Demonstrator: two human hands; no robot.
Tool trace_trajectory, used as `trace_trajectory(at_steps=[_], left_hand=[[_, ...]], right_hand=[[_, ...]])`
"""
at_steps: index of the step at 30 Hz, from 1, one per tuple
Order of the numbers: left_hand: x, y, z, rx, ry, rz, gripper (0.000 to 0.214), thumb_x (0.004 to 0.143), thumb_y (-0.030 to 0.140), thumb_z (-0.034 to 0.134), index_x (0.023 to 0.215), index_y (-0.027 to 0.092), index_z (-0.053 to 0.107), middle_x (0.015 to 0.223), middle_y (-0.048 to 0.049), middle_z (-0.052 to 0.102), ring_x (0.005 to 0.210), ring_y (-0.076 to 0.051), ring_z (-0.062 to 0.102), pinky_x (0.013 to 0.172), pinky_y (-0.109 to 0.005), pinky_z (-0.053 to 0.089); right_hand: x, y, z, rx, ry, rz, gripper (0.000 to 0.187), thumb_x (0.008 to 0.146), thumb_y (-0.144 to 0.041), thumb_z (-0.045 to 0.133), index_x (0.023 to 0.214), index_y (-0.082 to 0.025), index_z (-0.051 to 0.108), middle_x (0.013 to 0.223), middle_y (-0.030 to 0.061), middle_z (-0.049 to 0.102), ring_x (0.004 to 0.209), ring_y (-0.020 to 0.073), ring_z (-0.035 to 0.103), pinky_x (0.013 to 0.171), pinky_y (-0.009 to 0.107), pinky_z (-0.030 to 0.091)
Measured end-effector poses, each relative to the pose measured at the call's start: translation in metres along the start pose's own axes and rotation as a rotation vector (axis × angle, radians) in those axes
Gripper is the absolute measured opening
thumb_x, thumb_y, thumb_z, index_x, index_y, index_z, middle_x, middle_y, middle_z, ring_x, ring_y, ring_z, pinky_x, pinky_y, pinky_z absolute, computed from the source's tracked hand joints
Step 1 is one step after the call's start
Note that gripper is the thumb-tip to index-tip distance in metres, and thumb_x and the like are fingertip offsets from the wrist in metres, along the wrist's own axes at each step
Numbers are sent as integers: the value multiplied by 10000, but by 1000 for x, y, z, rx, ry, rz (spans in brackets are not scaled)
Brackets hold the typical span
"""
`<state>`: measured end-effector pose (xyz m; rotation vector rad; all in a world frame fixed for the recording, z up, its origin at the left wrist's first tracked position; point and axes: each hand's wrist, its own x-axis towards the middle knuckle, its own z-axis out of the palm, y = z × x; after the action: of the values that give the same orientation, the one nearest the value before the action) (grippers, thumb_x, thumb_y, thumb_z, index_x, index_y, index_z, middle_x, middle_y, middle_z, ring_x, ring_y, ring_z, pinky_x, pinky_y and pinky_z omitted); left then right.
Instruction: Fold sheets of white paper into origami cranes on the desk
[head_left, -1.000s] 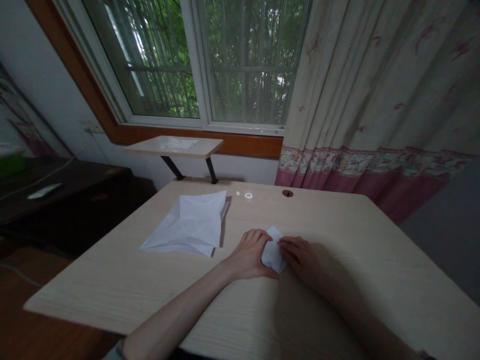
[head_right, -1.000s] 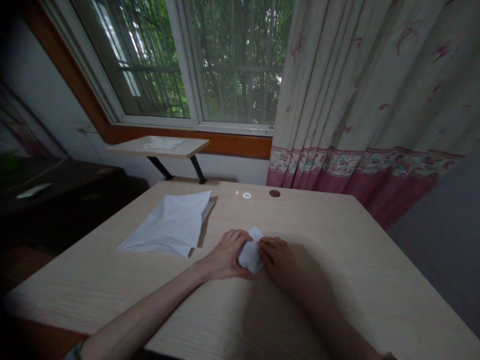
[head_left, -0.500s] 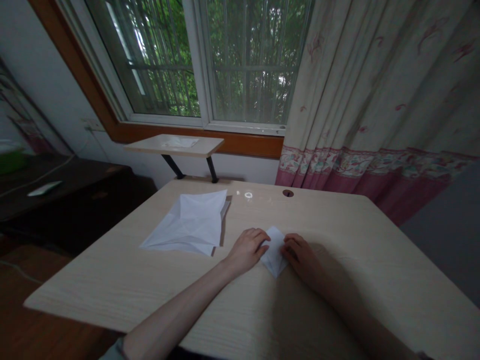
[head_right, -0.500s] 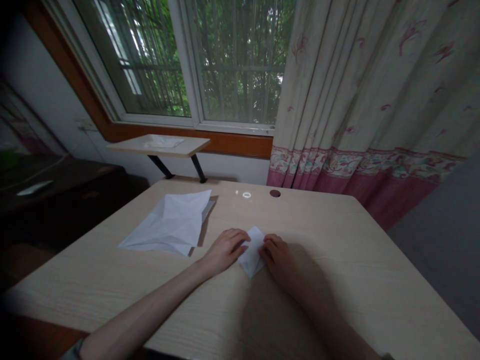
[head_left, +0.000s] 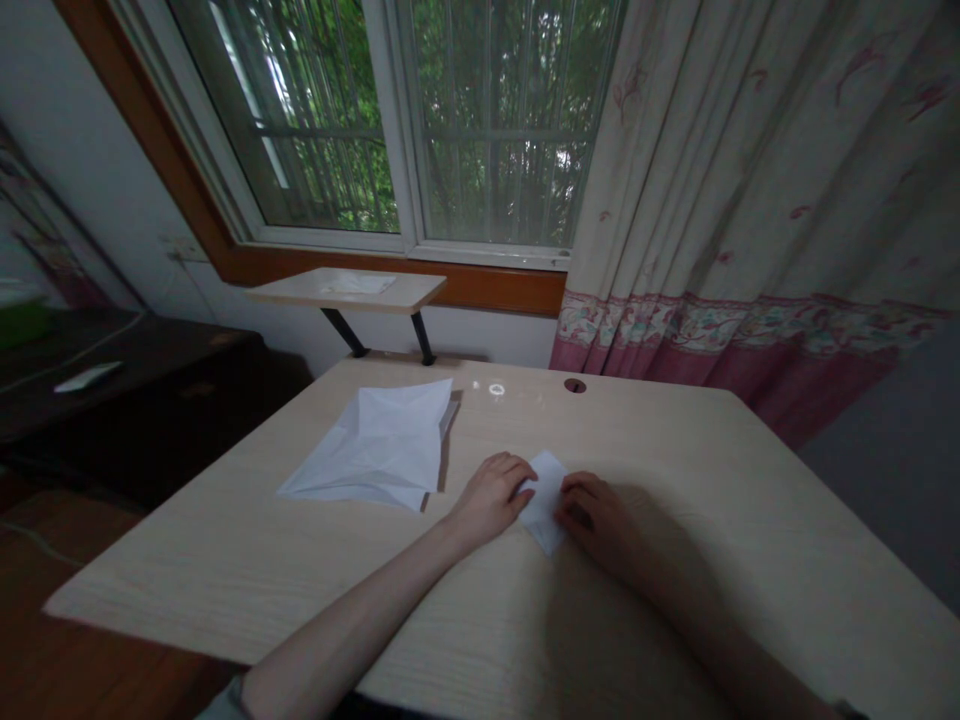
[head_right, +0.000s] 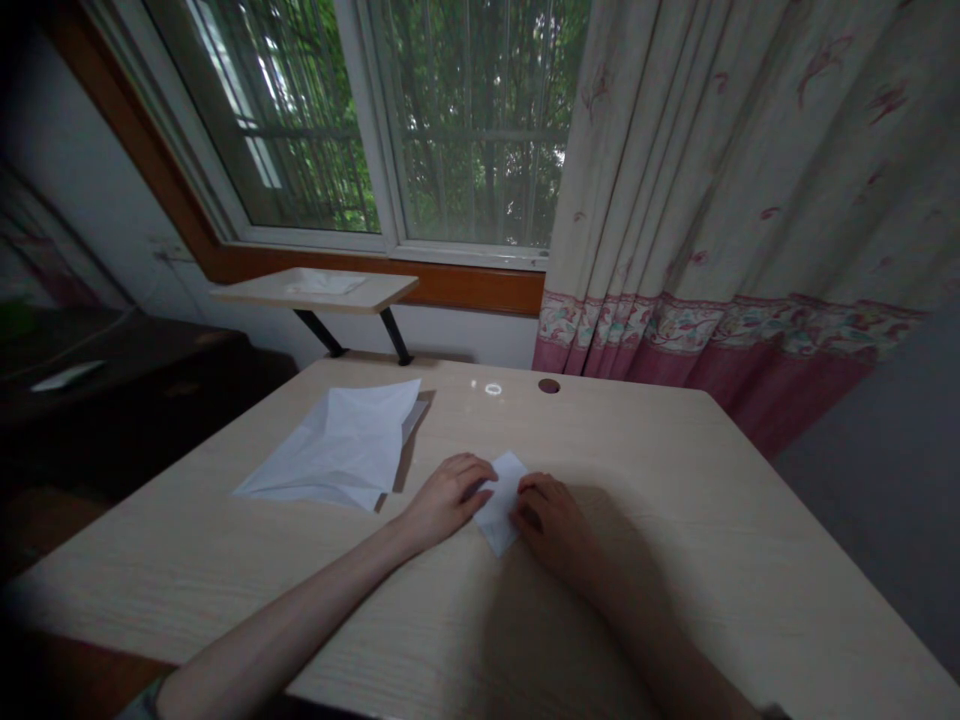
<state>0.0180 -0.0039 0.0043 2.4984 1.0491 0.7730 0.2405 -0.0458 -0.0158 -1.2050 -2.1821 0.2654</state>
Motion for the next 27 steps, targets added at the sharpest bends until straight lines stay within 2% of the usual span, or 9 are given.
trace_trajectory(at_steps=[7,13,20,24,27], left_hand=[[0,-1,-1,-12,34,-36,156,871,148,614,1009,208,654,1022,-38,685,1009,-221,588,977,-392,416],[-1,-1,-2,85,60,-106,156,876,212,623,1024,246,659,1051,-10,684,1029,-226,571,1028,-439,336],[0,0,-5,80,59,-125,171,858,218,651,1025,243,669,1060,-18,675,1042,-240,556,986,-425,376],[0,-2,-2,9,73,-105,163,855,176,642,1008,225,674,1052,-32,673,1042,-234,565,970,-408,409],[0,-5,0,-77,63,-61,168,868,146,603,1000,218,677,1041,-41,675,1031,-222,583,955,-385,441]], right_hand=[[2,-11,-8,88,-96,-35,156,757,-62,610,771,-217,607,970,49,653,923,210,612,848,357,515],[2,-16,-10,187,-153,-80,150,751,-96,674,718,-221,596,936,27,647,911,201,609,848,344,499],[2,-20,-13,245,-172,-82,156,738,-134,733,707,-226,611,955,18,650,935,201,612,858,333,504],[2,-18,-13,272,-150,-66,51,848,-197,626,810,-229,619,965,37,649,927,196,619,846,335,523],[0,-10,-8,250,-64,-21,118,913,-204,514,953,-242,619,997,54,656,955,198,627,873,359,533]])
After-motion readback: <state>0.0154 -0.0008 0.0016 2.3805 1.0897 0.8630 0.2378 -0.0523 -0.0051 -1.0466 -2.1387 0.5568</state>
